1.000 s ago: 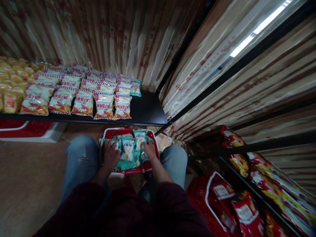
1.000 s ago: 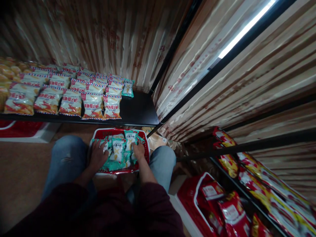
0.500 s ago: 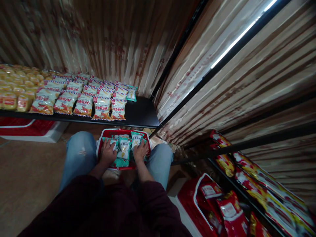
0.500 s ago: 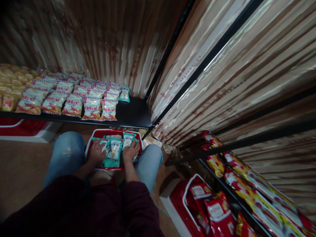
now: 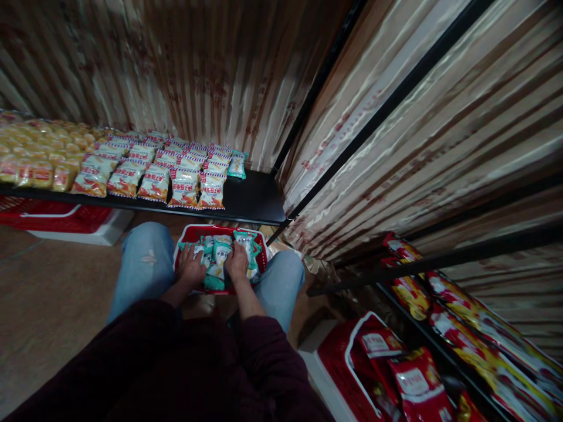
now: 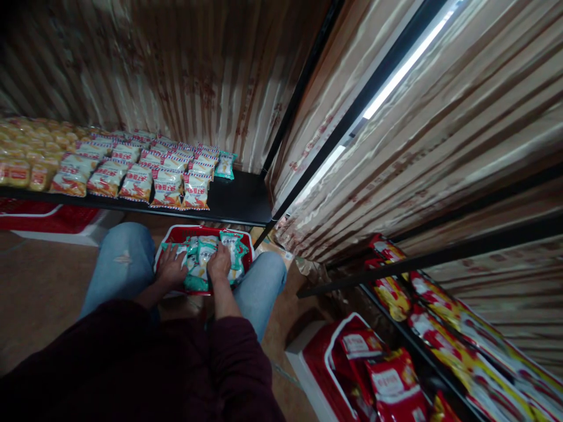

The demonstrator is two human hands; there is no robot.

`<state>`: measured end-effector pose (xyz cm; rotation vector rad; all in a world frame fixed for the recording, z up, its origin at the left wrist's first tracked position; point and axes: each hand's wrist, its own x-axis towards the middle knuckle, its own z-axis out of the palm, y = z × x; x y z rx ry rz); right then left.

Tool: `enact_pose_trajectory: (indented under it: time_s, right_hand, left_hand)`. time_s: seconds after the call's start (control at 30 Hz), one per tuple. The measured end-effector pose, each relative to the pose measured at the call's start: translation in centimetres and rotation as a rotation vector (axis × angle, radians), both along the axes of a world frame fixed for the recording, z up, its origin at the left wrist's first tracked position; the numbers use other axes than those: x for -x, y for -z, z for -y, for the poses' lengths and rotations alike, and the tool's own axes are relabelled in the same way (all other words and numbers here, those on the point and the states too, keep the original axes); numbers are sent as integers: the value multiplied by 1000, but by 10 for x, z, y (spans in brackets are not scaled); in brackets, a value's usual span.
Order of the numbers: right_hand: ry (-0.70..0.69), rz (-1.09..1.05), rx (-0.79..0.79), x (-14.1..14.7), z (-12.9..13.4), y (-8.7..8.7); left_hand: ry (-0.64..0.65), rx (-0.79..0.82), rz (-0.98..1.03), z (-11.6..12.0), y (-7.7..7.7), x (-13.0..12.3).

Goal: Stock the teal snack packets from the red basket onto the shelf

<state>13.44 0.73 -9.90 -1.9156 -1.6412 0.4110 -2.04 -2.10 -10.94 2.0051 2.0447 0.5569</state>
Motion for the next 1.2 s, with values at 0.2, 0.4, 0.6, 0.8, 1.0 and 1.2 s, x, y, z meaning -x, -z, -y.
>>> enact_pose_trajectory:
  time_s: [0.2,0.4,0.6,0.8,1.0,1.2]
  right_hand:
    - [2,-35,3,-13,-2,-1]
    - [-71,-125,-69,-22,-7,-7]
    - [-73,-368,-152,-19,-12,-10]
    - [33,-824,-67,-20,-12,-14]
    - [24,-1031,180,-16,-7,-16]
    - [-146,-1184,259,-9,3,-31]
  left_hand:
    - [125,-68,211,-3,2,-24]
    - [-14,343,808,-10,8,-26]
    - [-46,441,1137,-14,-8,-23]
    - [-152,428,1244,-17,-31,-32]
    - [-298,287,1278,-26,-50,-43]
    - [-391,167,1152,-38,-60,-53]
